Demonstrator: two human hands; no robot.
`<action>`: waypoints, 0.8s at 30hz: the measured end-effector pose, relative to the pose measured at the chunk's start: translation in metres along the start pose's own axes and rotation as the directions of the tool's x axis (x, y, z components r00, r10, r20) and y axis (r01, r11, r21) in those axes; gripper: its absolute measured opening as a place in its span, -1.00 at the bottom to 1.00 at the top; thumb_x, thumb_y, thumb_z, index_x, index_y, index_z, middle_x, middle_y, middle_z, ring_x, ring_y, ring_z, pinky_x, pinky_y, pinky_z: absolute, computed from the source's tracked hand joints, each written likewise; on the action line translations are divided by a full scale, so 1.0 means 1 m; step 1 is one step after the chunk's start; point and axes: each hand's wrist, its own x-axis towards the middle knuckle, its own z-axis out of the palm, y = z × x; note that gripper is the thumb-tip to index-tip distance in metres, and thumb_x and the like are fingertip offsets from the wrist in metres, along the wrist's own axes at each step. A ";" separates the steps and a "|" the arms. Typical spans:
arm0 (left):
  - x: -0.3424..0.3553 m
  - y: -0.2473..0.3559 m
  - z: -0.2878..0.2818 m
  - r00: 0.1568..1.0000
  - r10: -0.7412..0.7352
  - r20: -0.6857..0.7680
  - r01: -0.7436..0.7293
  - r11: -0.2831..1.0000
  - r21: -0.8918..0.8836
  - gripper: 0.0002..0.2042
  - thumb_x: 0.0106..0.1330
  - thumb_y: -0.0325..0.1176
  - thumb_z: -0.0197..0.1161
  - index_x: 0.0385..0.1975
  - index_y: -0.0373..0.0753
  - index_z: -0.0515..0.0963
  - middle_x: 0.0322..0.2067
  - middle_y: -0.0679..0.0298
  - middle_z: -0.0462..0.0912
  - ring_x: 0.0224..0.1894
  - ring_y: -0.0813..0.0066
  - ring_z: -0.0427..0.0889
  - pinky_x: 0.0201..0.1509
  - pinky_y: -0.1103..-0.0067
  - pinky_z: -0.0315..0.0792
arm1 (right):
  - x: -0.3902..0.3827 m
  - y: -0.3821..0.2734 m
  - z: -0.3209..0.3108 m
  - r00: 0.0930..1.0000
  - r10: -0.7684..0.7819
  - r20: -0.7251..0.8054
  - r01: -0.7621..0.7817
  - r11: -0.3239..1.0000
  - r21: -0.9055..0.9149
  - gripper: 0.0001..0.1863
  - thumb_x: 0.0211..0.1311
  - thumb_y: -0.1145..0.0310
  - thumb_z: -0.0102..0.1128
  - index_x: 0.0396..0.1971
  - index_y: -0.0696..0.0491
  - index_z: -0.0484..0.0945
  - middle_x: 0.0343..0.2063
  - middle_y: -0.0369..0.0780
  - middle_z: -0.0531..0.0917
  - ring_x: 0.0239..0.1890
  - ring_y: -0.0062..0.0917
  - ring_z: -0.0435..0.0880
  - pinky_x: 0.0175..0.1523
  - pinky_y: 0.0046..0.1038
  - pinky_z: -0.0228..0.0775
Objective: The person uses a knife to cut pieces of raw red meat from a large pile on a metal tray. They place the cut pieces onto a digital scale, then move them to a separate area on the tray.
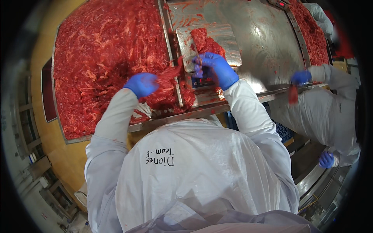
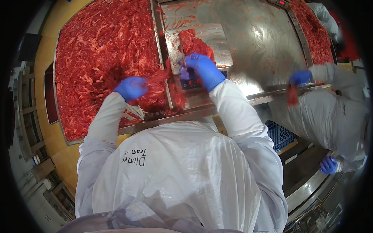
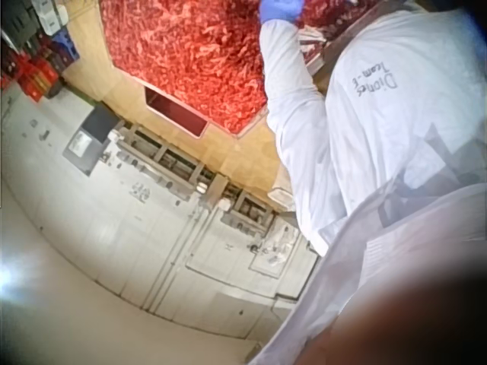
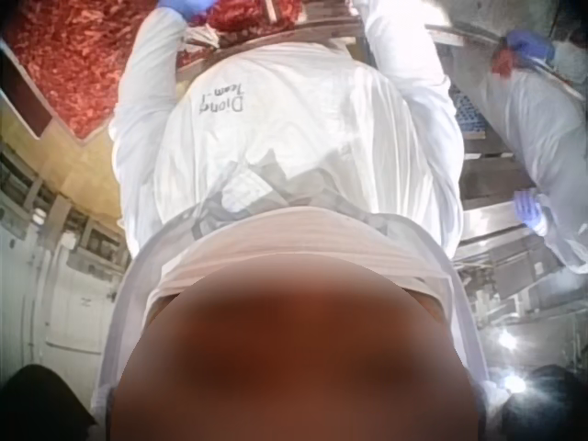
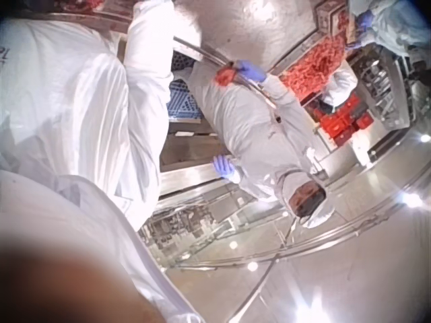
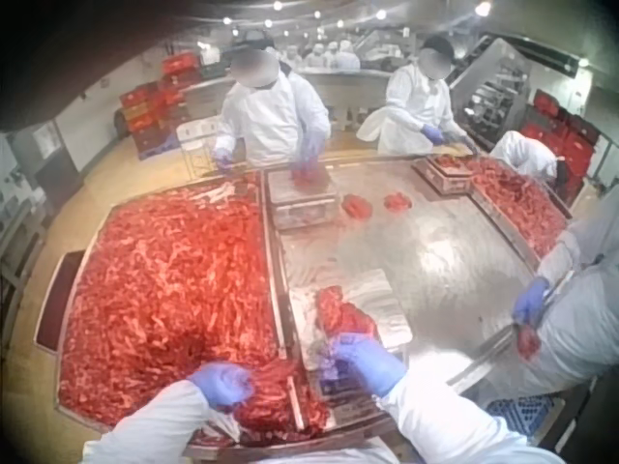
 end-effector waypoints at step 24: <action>0.066 0.173 0.045 0.805 0.582 -0.114 -0.444 0.719 0.534 -0.76 0.19 -0.41 0.39 -0.12 -0.15 0.69 -0.02 0.16 0.67 0.06 0.10 0.67 0.15 0.26 0.59 | -0.055 0.020 -0.089 0.996 0.073 0.043 -0.049 0.910 -0.411 -0.60 0.33 0.33 0.45 0.11 0.14 0.65 -0.08 -0.21 0.75 -0.03 -0.54 0.75 0.18 -0.45 0.57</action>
